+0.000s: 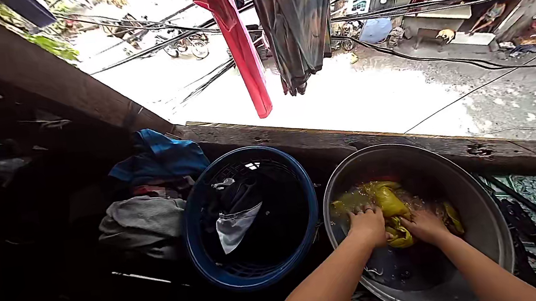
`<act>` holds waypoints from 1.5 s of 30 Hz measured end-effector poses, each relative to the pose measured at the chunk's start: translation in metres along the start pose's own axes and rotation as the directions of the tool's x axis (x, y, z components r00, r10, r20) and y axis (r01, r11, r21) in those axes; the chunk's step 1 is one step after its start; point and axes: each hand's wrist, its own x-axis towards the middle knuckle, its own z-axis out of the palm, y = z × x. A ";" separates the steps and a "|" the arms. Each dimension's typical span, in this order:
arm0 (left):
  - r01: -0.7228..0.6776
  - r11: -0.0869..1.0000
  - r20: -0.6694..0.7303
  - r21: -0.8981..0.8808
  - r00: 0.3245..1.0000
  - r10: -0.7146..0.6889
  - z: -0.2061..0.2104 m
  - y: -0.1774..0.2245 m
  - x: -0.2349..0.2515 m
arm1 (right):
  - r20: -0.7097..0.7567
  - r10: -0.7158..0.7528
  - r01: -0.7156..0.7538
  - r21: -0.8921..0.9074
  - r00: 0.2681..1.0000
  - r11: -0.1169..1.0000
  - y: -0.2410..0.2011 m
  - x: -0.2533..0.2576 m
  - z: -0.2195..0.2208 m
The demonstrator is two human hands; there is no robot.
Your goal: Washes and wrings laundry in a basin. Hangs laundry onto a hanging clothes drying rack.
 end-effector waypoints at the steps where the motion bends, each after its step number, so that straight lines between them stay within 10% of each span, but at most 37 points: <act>1: -0.045 0.999 -0.023 -0.020 0.999 0.044 0.001 -0.002 -0.010 | -0.045 0.005 -0.005 0.006 0.999 1.000 -0.004 -0.007 0.000; 7: -0.282 0.950 -0.175 -0.133 0.950 0.258 0.002 -0.022 -0.054 | -0.256 -0.063 0.070 0.020 0.965 0.997 -0.025 -0.047 0.014; 16: -0.299 0.954 -0.079 0.004 0.951 0.299 0.023 -0.040 -0.063 | -0.081 -0.072 0.060 -0.140 0.994 0.988 -0.023 -0.077 0.017; 24: -0.258 0.964 0.004 0.063 0.966 0.258 0.025 -0.041 -0.062 | -0.371 0.114 -0.025 0.235 0.922 0.972 -0.019 -0.084 -0.018; 31: -0.164 0.958 -0.207 -0.237 0.972 0.115 0.004 -0.025 -0.044 | -0.591 0.068 0.449 0.678 0.804 0.582 -0.048 -0.142 -0.068; 38: -0.502 0.808 -0.609 -0.308 0.757 0.238 -0.033 0.006 -0.035 | -0.790 -0.202 0.795 0.492 0.579 0.355 -0.072 -0.196 -0.134; 45: -0.609 0.604 -0.593 -0.515 0.762 0.262 -0.066 0.005 -0.060 | -0.834 0.005 0.808 0.537 0.552 0.242 -0.026 -0.186 -0.155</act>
